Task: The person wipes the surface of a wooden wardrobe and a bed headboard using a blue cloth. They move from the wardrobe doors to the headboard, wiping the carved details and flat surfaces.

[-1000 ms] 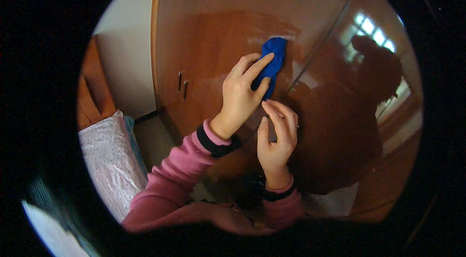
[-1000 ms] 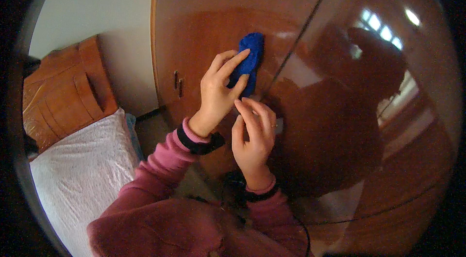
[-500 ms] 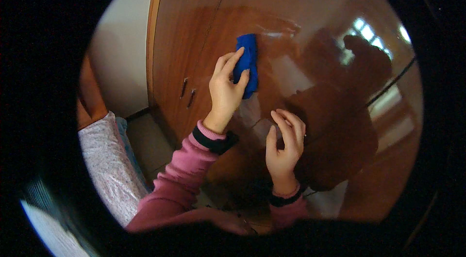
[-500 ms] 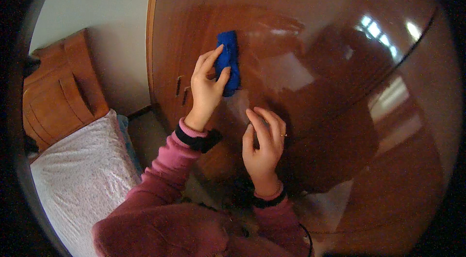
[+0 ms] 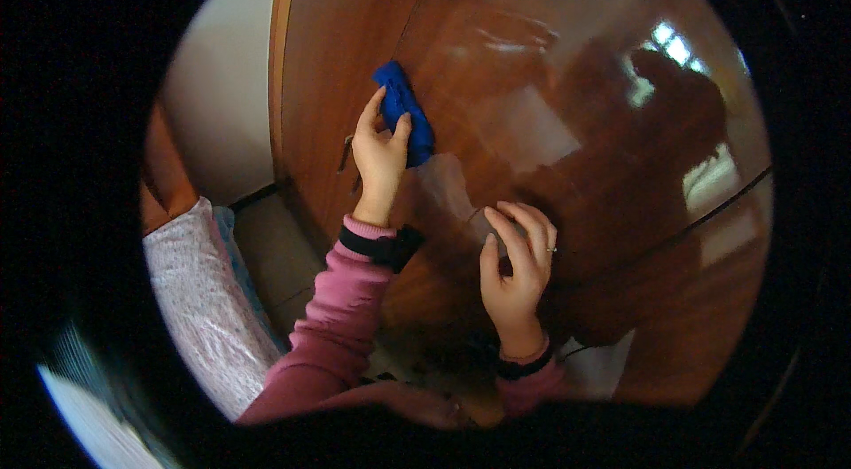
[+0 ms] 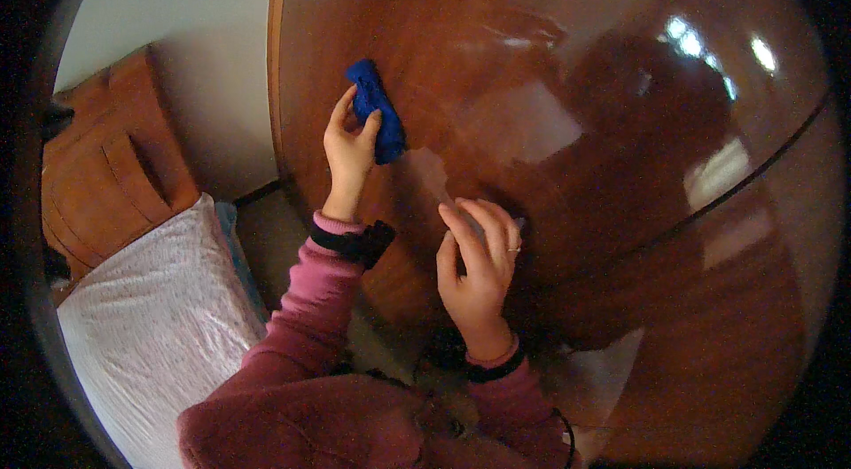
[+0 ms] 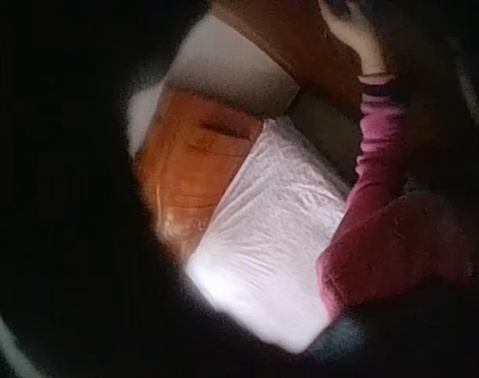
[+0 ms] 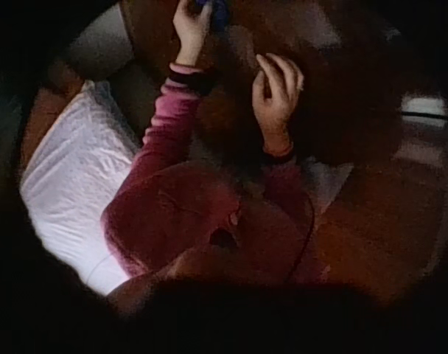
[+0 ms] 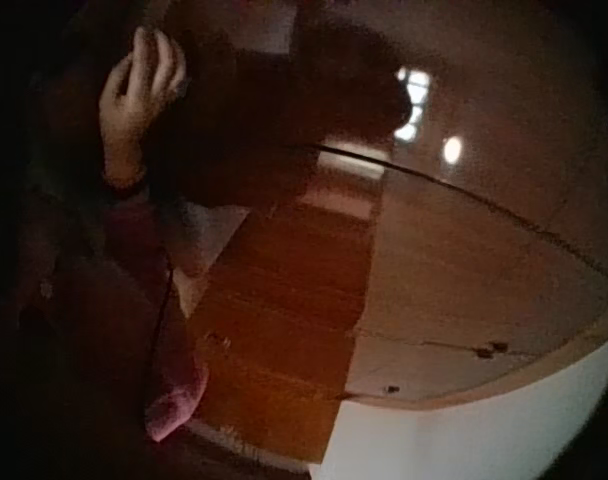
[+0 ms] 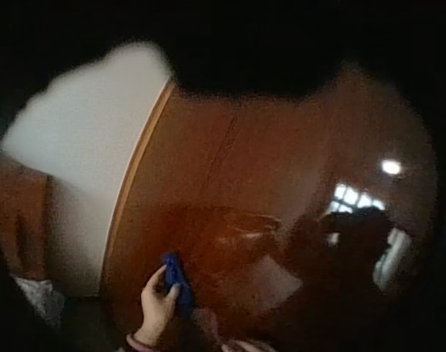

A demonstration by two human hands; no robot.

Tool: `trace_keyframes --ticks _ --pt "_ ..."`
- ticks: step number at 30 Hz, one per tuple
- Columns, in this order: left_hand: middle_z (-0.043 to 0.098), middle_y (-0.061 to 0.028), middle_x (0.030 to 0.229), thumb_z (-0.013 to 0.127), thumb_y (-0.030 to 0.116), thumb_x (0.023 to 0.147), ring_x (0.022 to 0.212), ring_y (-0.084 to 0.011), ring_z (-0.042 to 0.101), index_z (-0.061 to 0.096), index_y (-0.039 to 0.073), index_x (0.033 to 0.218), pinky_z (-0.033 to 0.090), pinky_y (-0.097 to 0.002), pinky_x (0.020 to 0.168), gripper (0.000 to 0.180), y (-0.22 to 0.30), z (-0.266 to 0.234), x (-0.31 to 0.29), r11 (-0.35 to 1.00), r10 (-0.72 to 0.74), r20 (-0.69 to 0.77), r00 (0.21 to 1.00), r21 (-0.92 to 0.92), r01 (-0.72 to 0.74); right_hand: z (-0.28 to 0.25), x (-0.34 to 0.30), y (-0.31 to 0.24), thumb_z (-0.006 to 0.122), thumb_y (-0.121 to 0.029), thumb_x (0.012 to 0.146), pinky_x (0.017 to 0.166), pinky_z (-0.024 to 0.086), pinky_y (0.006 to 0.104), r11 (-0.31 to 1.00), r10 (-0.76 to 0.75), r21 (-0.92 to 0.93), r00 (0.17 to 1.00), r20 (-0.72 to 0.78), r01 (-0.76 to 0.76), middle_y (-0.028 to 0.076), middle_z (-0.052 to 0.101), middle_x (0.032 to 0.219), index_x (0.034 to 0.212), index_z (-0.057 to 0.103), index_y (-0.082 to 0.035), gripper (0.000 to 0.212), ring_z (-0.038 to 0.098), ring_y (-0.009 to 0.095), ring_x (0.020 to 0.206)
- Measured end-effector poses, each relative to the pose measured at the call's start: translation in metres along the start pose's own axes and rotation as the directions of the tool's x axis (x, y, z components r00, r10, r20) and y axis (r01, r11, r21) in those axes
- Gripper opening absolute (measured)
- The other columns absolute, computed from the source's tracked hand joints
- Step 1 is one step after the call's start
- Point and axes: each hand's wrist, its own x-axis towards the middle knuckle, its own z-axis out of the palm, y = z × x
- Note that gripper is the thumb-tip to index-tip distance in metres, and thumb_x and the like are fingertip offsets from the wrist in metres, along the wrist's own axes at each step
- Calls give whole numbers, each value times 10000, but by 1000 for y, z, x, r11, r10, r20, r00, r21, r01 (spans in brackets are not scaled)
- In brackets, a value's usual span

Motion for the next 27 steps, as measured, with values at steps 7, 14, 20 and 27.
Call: trace_keyframes --ticks 7,14,20,27 --pt "778 -149 1052 786 90 912 823 -155 705 616 70 1439 566 -292 740 553 10 3 41 998 -3 14 1000 -63 3 8 28 -10 702 59 867 1042 464 455 1000 -21 -5 1000 -6 20 103 680 1245 1198 770 -64 360 614 333 1183" --pt "771 -165 1077 782 84 912 890 -200 741 618 74 1445 595 -311 786 558 48 17 61 992 96 49 994 -93 -91 8 40 -6 707 50 870 1045 460 459 1000 -7 7 999 -35 7 101 675 1240 1198 772 -72 356 615 339 1191" --pt "740 -165 1188 785 71 891 1019 -243 730 646 115 1435 585 -340 888 564 70 40 71 991 134 81 988 -37 -132 13 48 9 706 48 864 1044 458 467 1000 2 3 996 -85 -1 105 677 1230 1198 770 -71 361 621 339 1184" --pt "701 -130 1258 766 39 888 1075 -255 709 658 110 1404 572 -339 907 533 103 69 67 952 307 138 942 -55 -302 14 65 29 707 53 852 1039 457 462 999 32 -21 993 -113 -34 102 679 1228 1191 772 -74 367 622 335 1177"
